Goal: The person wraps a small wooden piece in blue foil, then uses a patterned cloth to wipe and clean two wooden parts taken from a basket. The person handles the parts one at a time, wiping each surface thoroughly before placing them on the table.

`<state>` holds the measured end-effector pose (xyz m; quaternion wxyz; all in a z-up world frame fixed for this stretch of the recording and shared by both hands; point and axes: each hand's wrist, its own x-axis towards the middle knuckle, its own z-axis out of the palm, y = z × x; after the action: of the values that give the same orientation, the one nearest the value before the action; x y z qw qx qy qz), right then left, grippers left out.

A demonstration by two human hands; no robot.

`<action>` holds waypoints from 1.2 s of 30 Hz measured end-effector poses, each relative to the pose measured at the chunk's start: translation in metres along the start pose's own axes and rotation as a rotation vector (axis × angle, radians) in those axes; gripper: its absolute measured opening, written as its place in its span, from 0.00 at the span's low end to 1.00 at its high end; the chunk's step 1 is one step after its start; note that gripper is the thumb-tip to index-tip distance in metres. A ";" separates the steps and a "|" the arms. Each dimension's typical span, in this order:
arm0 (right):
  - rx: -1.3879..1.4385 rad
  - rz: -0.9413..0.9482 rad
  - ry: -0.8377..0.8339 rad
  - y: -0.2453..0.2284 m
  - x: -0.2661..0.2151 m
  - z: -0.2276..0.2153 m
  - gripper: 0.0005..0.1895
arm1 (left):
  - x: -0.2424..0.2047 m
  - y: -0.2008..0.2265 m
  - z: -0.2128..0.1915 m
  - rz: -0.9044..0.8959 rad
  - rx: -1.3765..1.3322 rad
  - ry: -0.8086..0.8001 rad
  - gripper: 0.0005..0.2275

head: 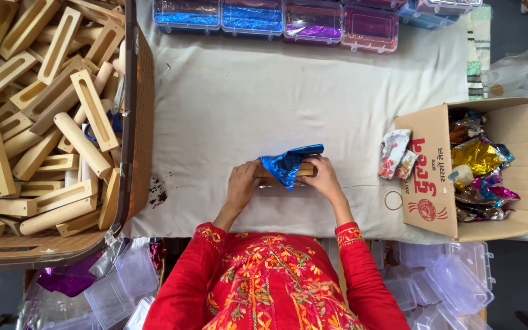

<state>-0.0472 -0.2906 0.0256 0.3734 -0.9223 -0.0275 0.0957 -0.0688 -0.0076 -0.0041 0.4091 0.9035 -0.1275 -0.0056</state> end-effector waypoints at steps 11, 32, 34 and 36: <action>-0.024 -0.026 -0.001 0.000 0.001 0.000 0.29 | 0.013 0.011 -0.017 0.011 -0.018 0.025 0.23; -0.060 -0.031 0.020 0.013 0.000 0.009 0.30 | 0.005 0.030 0.001 0.191 0.289 0.019 0.25; -0.037 -0.052 0.003 0.013 0.000 0.006 0.31 | 0.005 0.025 0.002 0.186 0.343 0.061 0.19; 0.067 -0.043 -0.042 0.007 0.000 0.000 0.36 | 0.011 0.024 -0.002 0.111 0.177 0.030 0.11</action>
<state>-0.0470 -0.2952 0.0207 0.4052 -0.9063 -0.0518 0.1080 -0.0634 -0.0242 0.0159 0.3294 0.9276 -0.1714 0.0420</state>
